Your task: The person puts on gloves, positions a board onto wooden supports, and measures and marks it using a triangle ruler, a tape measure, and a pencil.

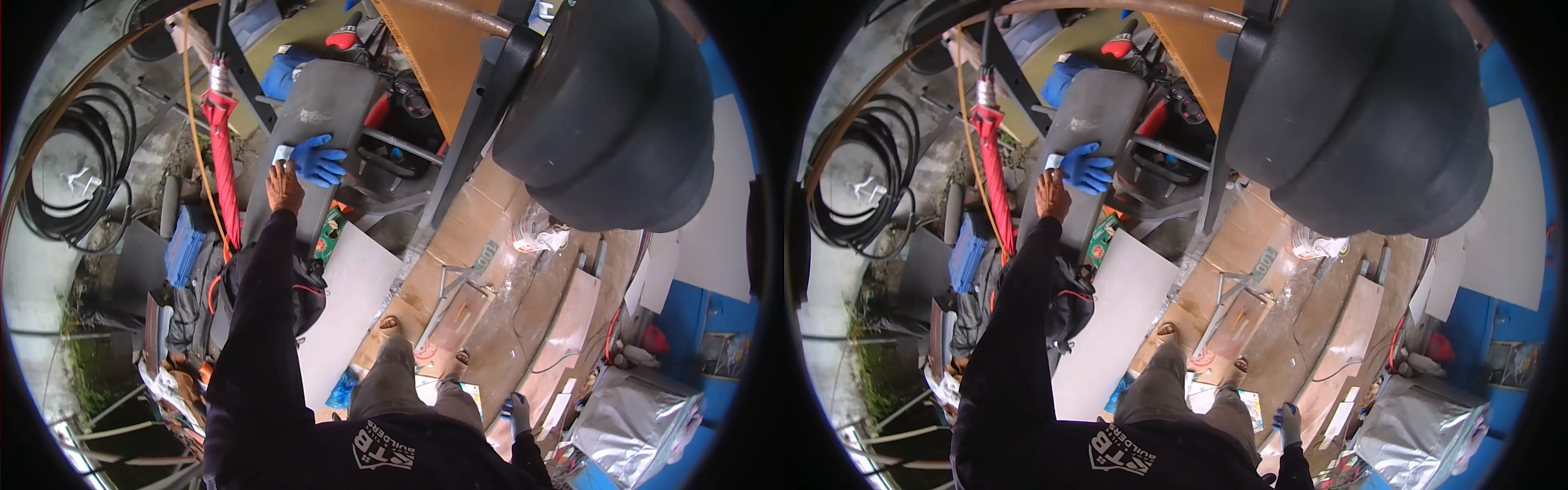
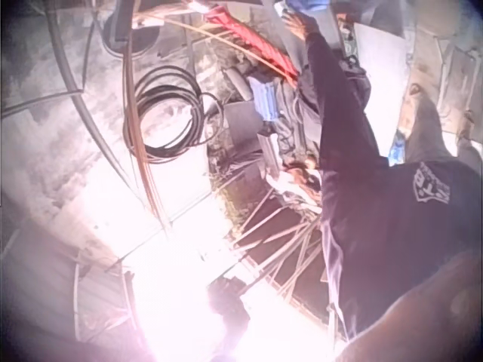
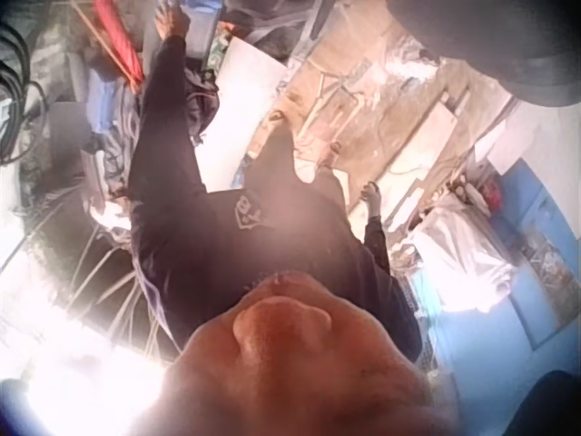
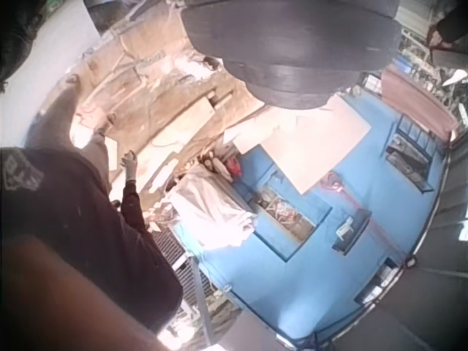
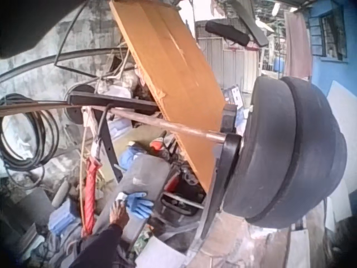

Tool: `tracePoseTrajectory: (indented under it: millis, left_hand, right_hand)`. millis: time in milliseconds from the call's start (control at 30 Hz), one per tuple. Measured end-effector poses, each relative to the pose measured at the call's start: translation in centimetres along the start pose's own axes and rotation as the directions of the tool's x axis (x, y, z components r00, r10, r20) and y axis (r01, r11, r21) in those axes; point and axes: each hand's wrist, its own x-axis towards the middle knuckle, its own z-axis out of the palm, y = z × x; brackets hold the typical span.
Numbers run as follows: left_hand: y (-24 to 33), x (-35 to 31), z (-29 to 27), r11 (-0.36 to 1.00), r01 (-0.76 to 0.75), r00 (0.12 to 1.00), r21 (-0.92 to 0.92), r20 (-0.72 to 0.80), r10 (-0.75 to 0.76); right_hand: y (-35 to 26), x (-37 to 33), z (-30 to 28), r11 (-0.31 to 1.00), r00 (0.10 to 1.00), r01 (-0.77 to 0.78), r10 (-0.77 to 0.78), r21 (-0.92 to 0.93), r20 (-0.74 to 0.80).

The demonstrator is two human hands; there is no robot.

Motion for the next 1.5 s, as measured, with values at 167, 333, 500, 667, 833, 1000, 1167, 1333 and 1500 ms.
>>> tracePoseTrajectory:
  millis: [167, 333, 500, 667, 833, 1000, 1167, 1333, 1500]
  left_hand:
    - [0.3, 3.4, 1.3, 0.980, -0.168, 0.983, -0.108, 0.060, 0.175]
    - [6.8, -1.9, -2.8, 0.091, 0.601, 0.785, -0.794, 0.608, 0.122]
    - [17.3, -13.0, -9.1, -0.353, 0.821, 0.571, -0.449, 0.657, 0.492]
    - [23.9, -19.9, -14.2, -0.376, 0.852, 0.523, -0.365, 0.548, 0.653]
    - [23.2, -22.2, -12.8, 0.099, 0.891, 0.319, -0.442, 0.768, 0.556]
    - [19.3, -22.4, -11.0, 0.402, 0.421, 0.610, -0.813, 0.582, 0.538]
    - [20.6, -20.6, -12.9, 0.347, 0.420, 0.531, -0.838, 0.537, 0.655]
    - [27.2, -19.2, -15.2, 0.174, 0.378, 0.477, -0.909, 0.352, 0.806]
    - [23.0, -20.9, -14.6, 0.185, 0.527, 0.557, -0.830, 0.501, 0.662]
  right_hand:
    - [-8.3, -3.1, 15.0, 0.991, 0.967, 0.109, -0.086, -0.082, 0.241]
    - [-17.8, -6.2, 27.5, 0.981, 0.839, 0.182, -0.187, 0.062, 0.511]
    - [-25.5, -9.0, 32.5, 0.887, 0.794, 0.009, -0.287, 0.461, 0.536]
    - [-27.3, -10.1, 27.9, 0.764, 0.793, -0.015, -0.383, 0.645, 0.473]
    - [-35.2, -19.0, 10.0, 0.243, 0.561, 0.617, -0.803, 0.748, -0.202]
    - [-40.0, -41.0, -10.8, -0.113, -0.601, 0.797, -0.240, -0.593, -0.763]
    - [-40.5, -46.6, -13.7, 0.200, -0.976, 0.216, 0.021, -0.956, -0.216]
    - [-37.4, -15.1, 10.6, 0.119, 0.701, 0.338, -0.694, -0.934, 0.165]
    - [-24.7, -10.7, 11.9, 0.625, 0.608, 0.781, -0.752, -0.019, 0.253]
